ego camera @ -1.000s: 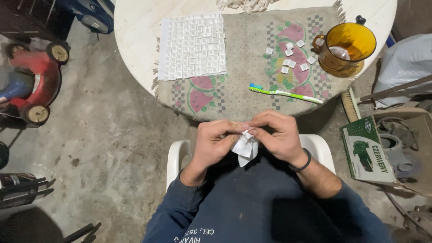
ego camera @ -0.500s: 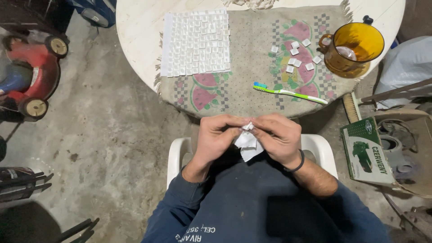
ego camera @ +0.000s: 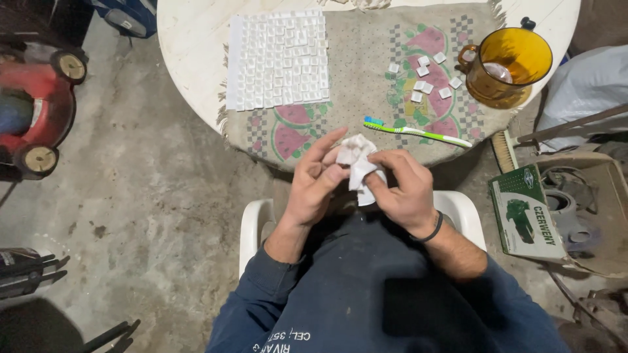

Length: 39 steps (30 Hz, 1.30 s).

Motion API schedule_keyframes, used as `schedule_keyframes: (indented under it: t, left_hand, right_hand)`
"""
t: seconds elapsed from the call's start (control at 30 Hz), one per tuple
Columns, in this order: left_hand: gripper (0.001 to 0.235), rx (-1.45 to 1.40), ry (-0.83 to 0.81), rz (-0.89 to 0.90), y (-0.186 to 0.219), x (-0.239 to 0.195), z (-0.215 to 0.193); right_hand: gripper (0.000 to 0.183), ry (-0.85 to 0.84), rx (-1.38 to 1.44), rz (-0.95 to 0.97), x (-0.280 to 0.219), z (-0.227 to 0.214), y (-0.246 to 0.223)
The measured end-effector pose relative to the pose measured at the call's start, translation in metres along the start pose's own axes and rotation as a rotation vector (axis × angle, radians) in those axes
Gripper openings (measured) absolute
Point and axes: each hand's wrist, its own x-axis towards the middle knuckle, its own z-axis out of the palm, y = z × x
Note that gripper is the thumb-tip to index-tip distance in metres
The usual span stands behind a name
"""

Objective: Cleaning individual mechanical keyboard keys using a toothbrush and a cleaning cloth.

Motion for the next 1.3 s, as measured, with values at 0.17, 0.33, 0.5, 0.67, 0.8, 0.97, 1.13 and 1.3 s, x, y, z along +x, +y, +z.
schedule_keyframes:
  t: [0.17,0.33,0.5,0.67,0.8,0.97,1.13,1.3]
  left_hand:
    - [0.08,0.328,-0.14,0.036,-0.004,0.0,0.016]
    - [0.068,0.327,-0.041,0.029,-0.006,0.003,-0.013]
    - [0.061,0.338,-0.002,0.037,0.001,0.007,-0.016]
    - [0.055,0.43,0.063,0.093,0.008,0.01,-0.012]
    - [0.069,0.517,-0.056,0.085,0.01,0.009,0.001]
    - [0.078,0.989,0.07,0.159,0.01,0.008,0.011]
    - [0.065,0.97,0.127,0.229,0.023,0.014,-0.006]
    - [0.061,1.101,0.05,0.269,0.031,0.027,-0.023]
  right_hand:
    - [0.02,-0.004,0.018,0.017,0.005,-0.009,-0.001]
    - [0.016,-0.016,0.094,0.137,0.012,-0.019,0.0]
    - [0.016,-0.013,0.107,0.186,0.019,-0.022,0.002]
    - [0.014,-0.012,0.184,0.143,0.021,-0.027,0.009]
    - [0.02,-0.066,0.283,0.273,0.025,-0.017,0.018]
    - [0.023,-0.157,0.223,0.39,0.044,-0.009,0.023]
    - [0.028,-0.289,0.247,0.482,0.061,-0.014,0.061]
    - [0.027,-0.587,0.313,0.443,0.097,-0.023,0.089]
